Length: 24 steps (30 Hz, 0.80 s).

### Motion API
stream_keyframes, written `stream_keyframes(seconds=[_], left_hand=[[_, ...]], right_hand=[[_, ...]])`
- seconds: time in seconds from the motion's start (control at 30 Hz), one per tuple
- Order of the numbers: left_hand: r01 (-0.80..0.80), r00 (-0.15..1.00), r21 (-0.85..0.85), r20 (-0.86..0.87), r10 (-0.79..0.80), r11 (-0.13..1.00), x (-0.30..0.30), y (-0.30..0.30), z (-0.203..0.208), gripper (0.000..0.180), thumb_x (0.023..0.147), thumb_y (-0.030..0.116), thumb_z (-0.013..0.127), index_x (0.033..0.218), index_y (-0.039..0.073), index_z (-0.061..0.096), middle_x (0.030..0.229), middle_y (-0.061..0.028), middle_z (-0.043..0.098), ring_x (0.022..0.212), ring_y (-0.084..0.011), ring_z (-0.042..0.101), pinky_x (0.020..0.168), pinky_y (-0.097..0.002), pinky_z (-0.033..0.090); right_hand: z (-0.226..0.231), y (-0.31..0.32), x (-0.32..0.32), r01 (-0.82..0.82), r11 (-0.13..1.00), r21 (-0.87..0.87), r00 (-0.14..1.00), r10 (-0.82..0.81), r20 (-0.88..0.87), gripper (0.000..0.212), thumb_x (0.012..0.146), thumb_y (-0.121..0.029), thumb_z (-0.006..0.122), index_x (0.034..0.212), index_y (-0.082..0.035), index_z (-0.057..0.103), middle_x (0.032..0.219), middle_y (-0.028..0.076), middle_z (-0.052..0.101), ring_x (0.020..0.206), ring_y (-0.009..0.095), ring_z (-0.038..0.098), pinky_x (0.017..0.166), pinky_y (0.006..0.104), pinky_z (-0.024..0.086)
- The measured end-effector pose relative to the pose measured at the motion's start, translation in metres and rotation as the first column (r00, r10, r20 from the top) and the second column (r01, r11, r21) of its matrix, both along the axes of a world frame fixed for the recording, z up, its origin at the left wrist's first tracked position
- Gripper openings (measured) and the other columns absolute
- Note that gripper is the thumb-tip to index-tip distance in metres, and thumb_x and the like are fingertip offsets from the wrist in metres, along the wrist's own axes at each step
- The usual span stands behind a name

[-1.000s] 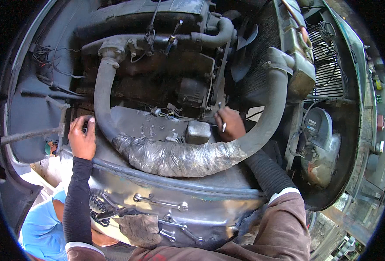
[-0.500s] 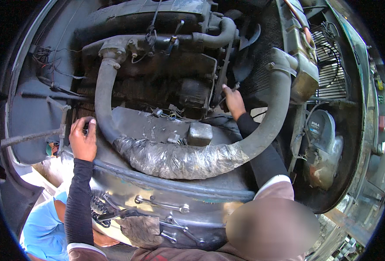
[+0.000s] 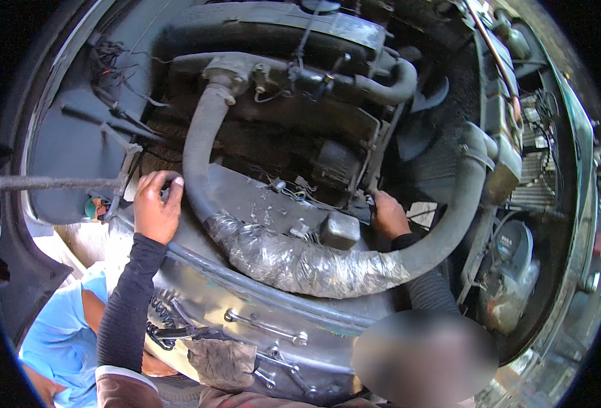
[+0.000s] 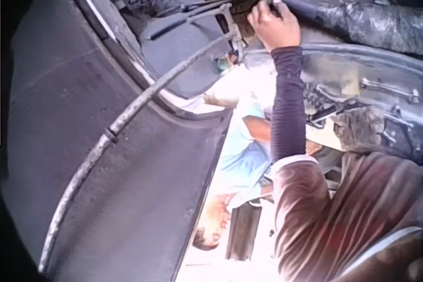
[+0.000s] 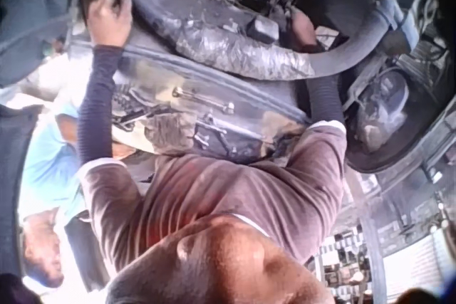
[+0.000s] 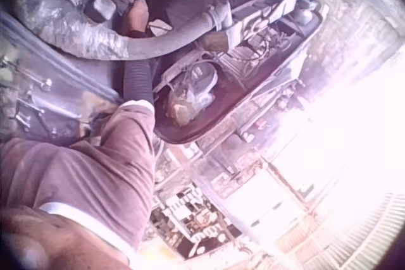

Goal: The person works on a vehicle engine with the hood open, using a wrench to tighten bolts and a cloth to wipe components. The person repeatedly reaches into the engine bay, adjusts parts, and cleans surfaces with a rag.

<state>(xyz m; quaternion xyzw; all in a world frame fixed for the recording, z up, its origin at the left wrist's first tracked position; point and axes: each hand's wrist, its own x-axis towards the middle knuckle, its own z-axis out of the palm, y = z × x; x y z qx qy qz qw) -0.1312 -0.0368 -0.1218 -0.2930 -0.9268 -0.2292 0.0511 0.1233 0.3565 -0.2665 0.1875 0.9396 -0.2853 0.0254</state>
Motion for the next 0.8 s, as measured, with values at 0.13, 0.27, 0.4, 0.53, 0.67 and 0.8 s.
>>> stream_keyframes(seconds=[0.13, 0.27, 0.4, 0.53, 0.67, 0.8], left_hand=[[-0.017, 1.000, 0.018, 0.022, 0.016, 1.000, 0.000, -0.006, 0.000, 0.011, 0.089, 0.014, 0.065, 0.091, 0.003, 0.065, 0.090, -0.0141, 0.064, 0.092, -0.0367, 0.058, 0.083, -0.0458, 0.047], [-0.027, 0.999, 0.026, 0.040, 0.026, 0.999, 0.001, -0.006, 0.001, 0.013, 0.089, 0.014, 0.066, 0.092, 0.002, 0.065, 0.091, -0.0150, 0.064, 0.092, -0.0369, 0.057, 0.083, -0.0459, 0.047], [-0.017, 0.998, 0.032, 0.062, 0.015, 0.999, 0.000, -0.007, -0.001, 0.015, 0.089, 0.016, 0.066, 0.094, 0.002, 0.065, 0.092, -0.0151, 0.064, 0.093, -0.0366, 0.057, 0.083, -0.0457, 0.048], [-0.019, 0.997, 0.030, 0.078, 0.017, 0.999, 0.001, -0.010, 0.001, 0.016, 0.089, 0.017, 0.065, 0.095, 0.002, 0.065, 0.093, -0.0147, 0.064, 0.094, -0.0362, 0.057, 0.083, -0.0455, 0.049], [-0.034, 0.997, 0.028, 0.077, 0.032, 0.999, 0.000, -0.009, 0.001, 0.014, 0.089, 0.016, 0.064, 0.093, 0.002, 0.064, 0.093, -0.0142, 0.064, 0.094, -0.0357, 0.058, 0.084, -0.0450, 0.050], [-0.036, 0.995, 0.040, 0.097, 0.032, 0.999, -0.001, -0.008, 0.000, 0.015, 0.089, 0.017, 0.064, 0.091, 0.002, 0.064, 0.092, -0.0141, 0.064, 0.094, -0.0352, 0.057, 0.084, -0.0446, 0.050]], right_hand=[[-0.006, -0.008, -0.019, -0.080, 0.996, 0.039, 0.995, 0.077, 0.064, 0.021, 0.085, -0.013, 0.067, 0.102, -0.001, 0.066, 0.097, 0.023, 0.065, 0.095, 0.045, 0.062, 0.080, 0.0507, 0.050], [-0.006, -0.007, -0.027, -0.133, 0.988, 0.074, 0.991, 0.131, 0.035, 0.018, 0.082, -0.011, 0.069, 0.097, -0.001, 0.066, 0.091, 0.023, 0.063, 0.089, 0.045, 0.062, 0.075, 0.0522, 0.050], [-0.009, -0.003, -0.031, -0.139, 0.979, 0.149, 0.990, 0.137, 0.024, 0.024, 0.079, -0.011, 0.072, 0.098, 0.000, 0.061, 0.094, 0.022, 0.062, 0.089, 0.045, 0.061, 0.074, 0.0507, 0.050], [-0.019, -0.016, -0.023, -0.055, 0.972, 0.227, 0.997, 0.064, -0.033, 0.042, 0.079, -0.017, 0.076, 0.112, 0.000, 0.056, 0.105, 0.022, 0.060, 0.094, 0.046, 0.061, 0.076, 0.0505, 0.051], [-0.019, -0.002, -0.020, -0.209, 0.950, 0.233, 0.977, 0.211, 0.018, 0.043, 0.080, -0.013, 0.075, 0.117, -0.001, 0.058, 0.106, 0.022, 0.060, 0.100, 0.046, 0.060, 0.081, 0.0497, 0.051], [-0.012, -0.013, -0.029, -0.081, 0.964, 0.254, 0.994, 0.058, 0.096, 0.044, 0.079, -0.010, 0.074, 0.119, 0.001, 0.057, 0.114, 0.024, 0.060, 0.104, 0.046, 0.060, 0.084, 0.0478, 0.051]])
